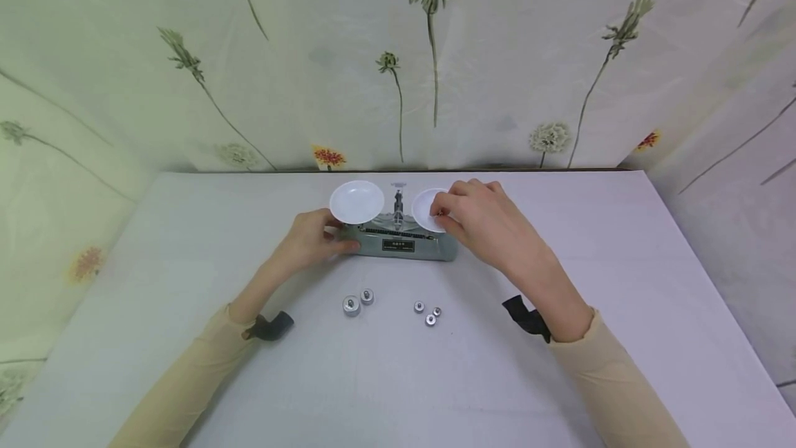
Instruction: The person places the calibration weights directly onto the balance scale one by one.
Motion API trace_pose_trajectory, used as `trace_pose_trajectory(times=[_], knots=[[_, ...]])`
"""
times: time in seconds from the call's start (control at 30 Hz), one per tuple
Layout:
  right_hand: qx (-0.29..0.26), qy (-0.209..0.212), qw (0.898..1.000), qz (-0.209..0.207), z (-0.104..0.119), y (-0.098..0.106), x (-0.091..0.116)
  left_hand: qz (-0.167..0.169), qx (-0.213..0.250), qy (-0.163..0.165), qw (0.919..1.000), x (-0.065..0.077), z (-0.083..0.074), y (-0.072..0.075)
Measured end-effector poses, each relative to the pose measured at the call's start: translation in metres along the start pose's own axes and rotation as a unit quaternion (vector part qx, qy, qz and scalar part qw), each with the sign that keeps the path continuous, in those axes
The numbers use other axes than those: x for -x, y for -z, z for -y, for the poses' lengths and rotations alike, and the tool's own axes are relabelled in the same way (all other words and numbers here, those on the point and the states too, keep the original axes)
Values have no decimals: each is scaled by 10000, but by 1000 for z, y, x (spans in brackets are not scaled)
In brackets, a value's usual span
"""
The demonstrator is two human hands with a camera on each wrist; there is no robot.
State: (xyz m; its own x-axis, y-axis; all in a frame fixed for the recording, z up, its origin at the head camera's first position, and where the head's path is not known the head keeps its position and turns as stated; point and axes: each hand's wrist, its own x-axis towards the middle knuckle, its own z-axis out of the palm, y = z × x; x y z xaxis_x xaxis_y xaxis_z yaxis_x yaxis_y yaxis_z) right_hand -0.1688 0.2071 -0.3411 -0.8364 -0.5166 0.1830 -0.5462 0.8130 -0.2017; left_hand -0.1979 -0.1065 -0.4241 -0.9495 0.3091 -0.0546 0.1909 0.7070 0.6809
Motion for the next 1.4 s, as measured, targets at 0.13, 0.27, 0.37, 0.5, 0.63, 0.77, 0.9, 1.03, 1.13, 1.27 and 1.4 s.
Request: trace_pose_trajectory(times=[0.13, 0.27, 0.37, 0.5, 0.63, 0.77, 0.9, 1.03, 1.13, 1.27, 1.4], knots=[[6, -3, 10000, 27, 0, 0, 0, -14, -17, 9, 10000, 1, -1, 0], [-2, -8, 10000, 59, 1, 0, 0, -10, -39, -3, 10000, 0, 0, 0], [-9, -15, 10000, 57, 1, 0, 0, -2, -38, -13, 10000, 0, 0, 0], [5, -12, 10000, 31, 0, 0, 0, -8, -9, -34, 10000, 1, 0, 0], [-3, -26, 10000, 56, 1, 1, 1, -11, 11, -41, 10000, 0, 0, 0], [-26, -25, 10000, 64, 2, 2, 2, -10, 23, -27, 10000, 0, 0, 0], [-93, -36, 9999, 37, 3, 4, 3, 6, -20, -36, 10000, 0, -1, 0], [-169, -13, 9999, 1, 3, 6, 5, 11, -50, -56, 10000, 0, -2, 1], [-198, 33, 9998, -54, 3, 7, 7, -4, -37, -70, 10000, 0, -3, 1], [-257, 125, 9995, -149, 6, 6, 11, 18, -68, -56, 10000, -1, -2, 1], [-295, 246, 9988, -294, 9, 7, 14, 25, -62, -22, 10000, -1, -1, 1]])
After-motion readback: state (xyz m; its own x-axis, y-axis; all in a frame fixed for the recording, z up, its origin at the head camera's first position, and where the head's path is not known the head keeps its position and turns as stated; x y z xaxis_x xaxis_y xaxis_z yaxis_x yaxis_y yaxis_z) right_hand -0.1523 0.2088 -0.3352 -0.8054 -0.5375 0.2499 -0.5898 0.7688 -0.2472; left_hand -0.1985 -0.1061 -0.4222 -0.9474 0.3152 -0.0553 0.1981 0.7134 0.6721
